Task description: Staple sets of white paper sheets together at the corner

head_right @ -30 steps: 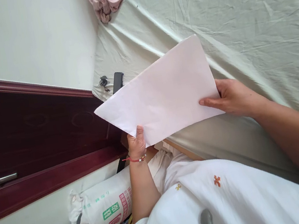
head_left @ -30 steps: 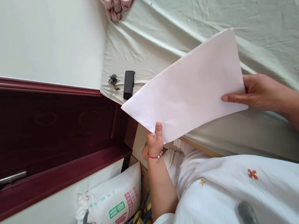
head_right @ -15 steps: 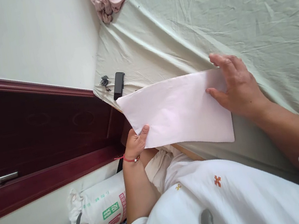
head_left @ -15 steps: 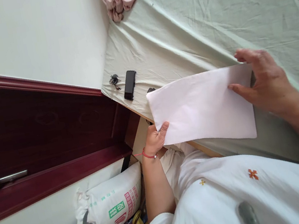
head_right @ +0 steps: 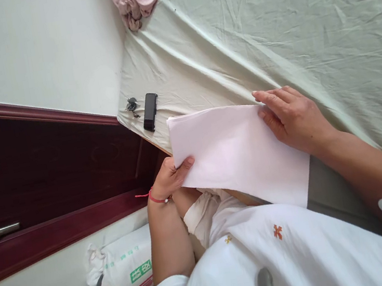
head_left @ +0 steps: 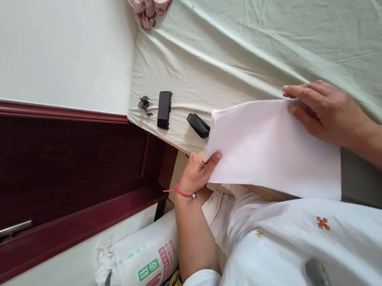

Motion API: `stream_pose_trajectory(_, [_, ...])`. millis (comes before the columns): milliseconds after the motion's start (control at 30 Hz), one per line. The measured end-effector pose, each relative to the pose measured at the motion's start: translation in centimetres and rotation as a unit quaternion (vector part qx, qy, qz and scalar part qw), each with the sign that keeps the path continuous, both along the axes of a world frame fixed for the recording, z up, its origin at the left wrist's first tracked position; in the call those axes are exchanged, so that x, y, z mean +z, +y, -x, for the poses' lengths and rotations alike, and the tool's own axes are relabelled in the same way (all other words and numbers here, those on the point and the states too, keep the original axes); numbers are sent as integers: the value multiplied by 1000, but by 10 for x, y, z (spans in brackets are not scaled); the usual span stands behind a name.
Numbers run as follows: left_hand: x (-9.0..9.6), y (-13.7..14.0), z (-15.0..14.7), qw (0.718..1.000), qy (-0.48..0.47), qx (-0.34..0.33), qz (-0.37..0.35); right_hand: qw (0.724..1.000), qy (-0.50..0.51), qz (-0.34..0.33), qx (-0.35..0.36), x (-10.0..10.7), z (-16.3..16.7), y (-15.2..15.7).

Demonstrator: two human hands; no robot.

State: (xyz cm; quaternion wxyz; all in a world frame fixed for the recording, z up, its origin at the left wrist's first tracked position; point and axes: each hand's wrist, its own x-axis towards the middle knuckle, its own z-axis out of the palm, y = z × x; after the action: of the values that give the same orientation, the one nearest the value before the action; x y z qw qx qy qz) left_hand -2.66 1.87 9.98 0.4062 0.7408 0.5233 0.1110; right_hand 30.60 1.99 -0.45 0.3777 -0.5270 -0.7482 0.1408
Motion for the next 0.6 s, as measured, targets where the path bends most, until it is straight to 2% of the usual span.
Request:
stream_pose_trajectory(67, [2,1,1,1000,0,-5,9,999,21,39,7,2,-2,-1])
stream_pose_trajectory(167, [0,2,4,1000,2,-6,26,989,54,140,14,6,-6,-1])
stream_pose_trajectory(300, [-13,3,14,998,-12,18,58,964,61,255,32,11,-12,1])
stream_pose_trajectory(400, [-29,2,21,993,-20,75,90,955,32,287,70,12,-12,3])
stream_pose_trajectory(500, [-45,0,25,981,-22,144,124,951,2,301,72,12,-10,4])
stream_pose_trajectory(600, [-57,-2,26,976,-40,189,97,947,-4,318,43,12,-9,4])
